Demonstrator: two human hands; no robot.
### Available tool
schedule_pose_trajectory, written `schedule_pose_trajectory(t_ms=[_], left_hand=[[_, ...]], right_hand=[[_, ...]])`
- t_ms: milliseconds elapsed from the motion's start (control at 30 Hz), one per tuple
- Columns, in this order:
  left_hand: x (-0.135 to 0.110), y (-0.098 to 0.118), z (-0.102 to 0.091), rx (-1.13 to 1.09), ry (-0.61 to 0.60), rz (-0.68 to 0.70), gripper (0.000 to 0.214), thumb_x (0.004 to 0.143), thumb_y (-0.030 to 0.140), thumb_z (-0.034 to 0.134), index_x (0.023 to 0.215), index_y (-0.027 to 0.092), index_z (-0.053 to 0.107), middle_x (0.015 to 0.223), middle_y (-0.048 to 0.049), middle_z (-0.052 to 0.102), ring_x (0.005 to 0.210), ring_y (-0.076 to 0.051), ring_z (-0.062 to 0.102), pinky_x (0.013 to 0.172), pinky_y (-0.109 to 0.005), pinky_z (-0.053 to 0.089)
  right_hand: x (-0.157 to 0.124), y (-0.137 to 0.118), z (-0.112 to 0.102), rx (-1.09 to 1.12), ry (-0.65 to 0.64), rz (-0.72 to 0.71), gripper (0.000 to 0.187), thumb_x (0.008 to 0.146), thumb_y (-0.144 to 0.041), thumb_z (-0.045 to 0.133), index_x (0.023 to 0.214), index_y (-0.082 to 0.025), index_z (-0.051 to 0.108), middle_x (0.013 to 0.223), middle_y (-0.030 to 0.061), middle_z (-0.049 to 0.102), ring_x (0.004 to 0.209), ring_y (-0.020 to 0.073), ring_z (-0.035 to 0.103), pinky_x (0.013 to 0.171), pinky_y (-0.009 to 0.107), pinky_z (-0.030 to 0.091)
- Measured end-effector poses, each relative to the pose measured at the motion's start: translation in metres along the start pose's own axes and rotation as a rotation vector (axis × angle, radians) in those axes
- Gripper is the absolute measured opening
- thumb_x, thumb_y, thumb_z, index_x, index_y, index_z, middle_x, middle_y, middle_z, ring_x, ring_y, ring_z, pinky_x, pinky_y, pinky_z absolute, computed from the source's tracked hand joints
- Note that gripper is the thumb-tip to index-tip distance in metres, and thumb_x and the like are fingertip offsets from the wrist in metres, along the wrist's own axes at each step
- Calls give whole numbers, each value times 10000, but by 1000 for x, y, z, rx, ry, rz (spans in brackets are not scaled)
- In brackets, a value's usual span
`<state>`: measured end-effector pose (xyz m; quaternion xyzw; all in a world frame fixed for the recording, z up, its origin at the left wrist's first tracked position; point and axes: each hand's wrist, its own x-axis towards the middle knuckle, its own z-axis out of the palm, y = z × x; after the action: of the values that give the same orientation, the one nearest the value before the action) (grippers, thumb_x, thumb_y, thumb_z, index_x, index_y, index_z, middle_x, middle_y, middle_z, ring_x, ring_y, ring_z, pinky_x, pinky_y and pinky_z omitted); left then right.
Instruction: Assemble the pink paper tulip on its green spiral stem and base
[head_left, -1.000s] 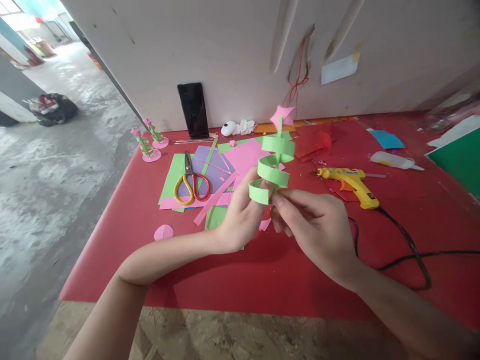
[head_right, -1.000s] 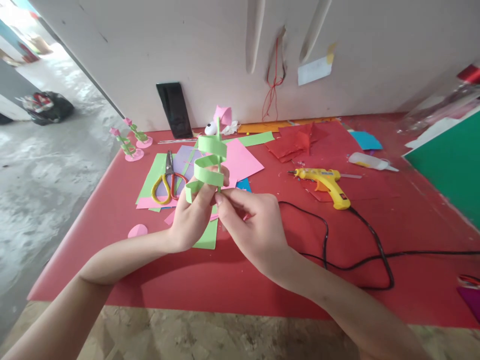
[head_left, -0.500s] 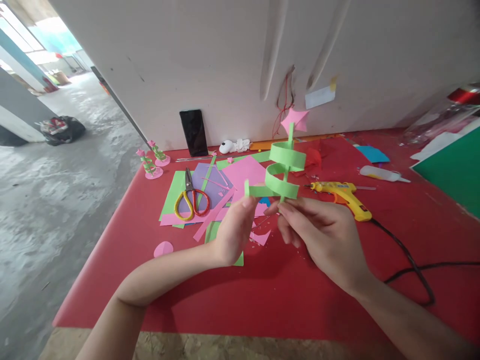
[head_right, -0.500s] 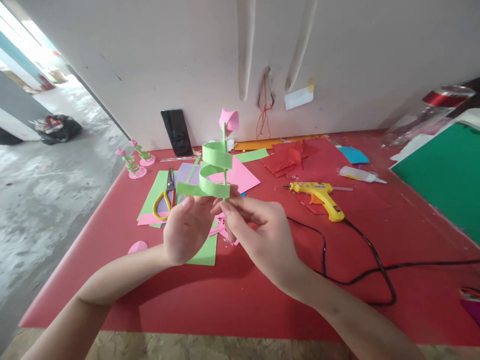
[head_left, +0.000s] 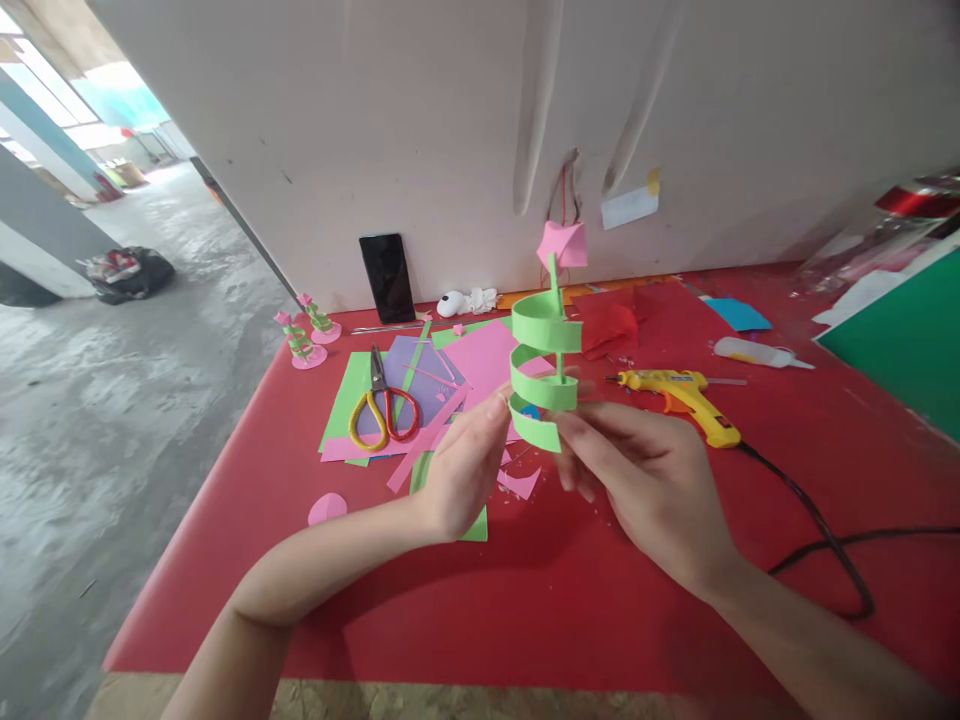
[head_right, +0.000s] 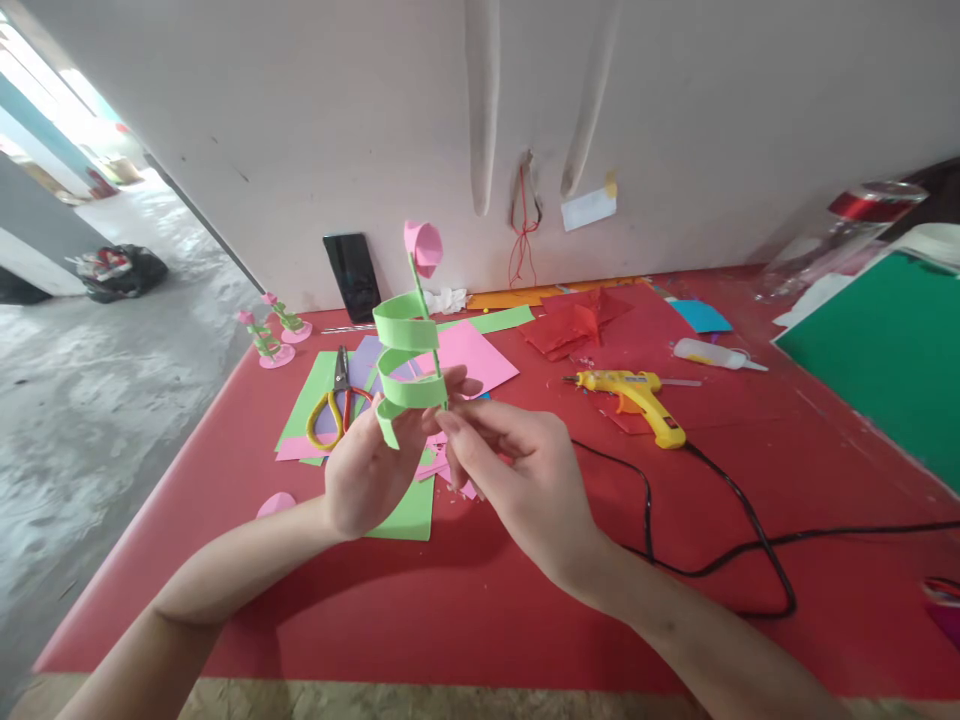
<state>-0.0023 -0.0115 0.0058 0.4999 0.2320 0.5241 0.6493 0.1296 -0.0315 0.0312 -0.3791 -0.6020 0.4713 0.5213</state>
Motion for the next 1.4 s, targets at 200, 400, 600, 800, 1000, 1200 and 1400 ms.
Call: schedule_pose_trajectory(t_ms=[200,400,600,800,1000,1200,1400], left_hand=[[0,-2,-3,-29,-44,57,406,906,504,480,1015,204,732,1075,-56,733,1280,-247,538,1115,-375,424],[3,-2,-3,-53,-20,61,436,846,586,557,1019,225,731,1088,-58,730,1256,-265,558,1082,-379,456],[1,-3,-6,-61,-70,30,409,835,542,605,1068,222,706,1116,-58,710,1175,-275,606,1021,-400,503],[4,2,-10,-1,-3,193,323,831,435,667,1132,318,660,1175,9,667,1107,-156,611,968,-260,510],[8,13,-12,47,73,174,278,822,467,657,1016,270,693,1065,-6,706,1074,-175,632,966,-293,508],[6,13,-14,113,-114,132,328,894,474,570,1107,257,692,1129,-37,724,1057,-199,669,929,-318,525],[5,8,-14,88,-195,133,361,920,445,540,1240,300,622,1177,-39,709,1047,-215,691,893,-335,563]], right_hand=[[-1,1,1,37,-7,-2,219,853,-226,596,644,-161,616,477,-50,510,413,-2,428,391,79,338],[0,0,1,28,-12,-2,269,866,-217,573,605,-153,582,467,-50,499,410,-6,425,399,71,349],[1,4,0,117,-36,2,209,870,-263,590,694,-173,654,487,-42,521,423,4,446,409,72,373],[0,6,-2,149,-33,0,244,884,-328,599,704,-176,661,508,-35,535,432,5,461,408,73,379],[0,7,-4,103,-7,-5,262,902,-326,580,699,-177,651,523,-35,529,454,7,495,410,72,379],[-2,9,-5,84,-6,-2,242,894,-350,593,727,-194,673,533,-39,529,459,8,495,410,82,375],[1,7,-2,36,44,-10,230,845,-336,653,676,-179,648,506,-43,520,452,14,464,399,107,348]])
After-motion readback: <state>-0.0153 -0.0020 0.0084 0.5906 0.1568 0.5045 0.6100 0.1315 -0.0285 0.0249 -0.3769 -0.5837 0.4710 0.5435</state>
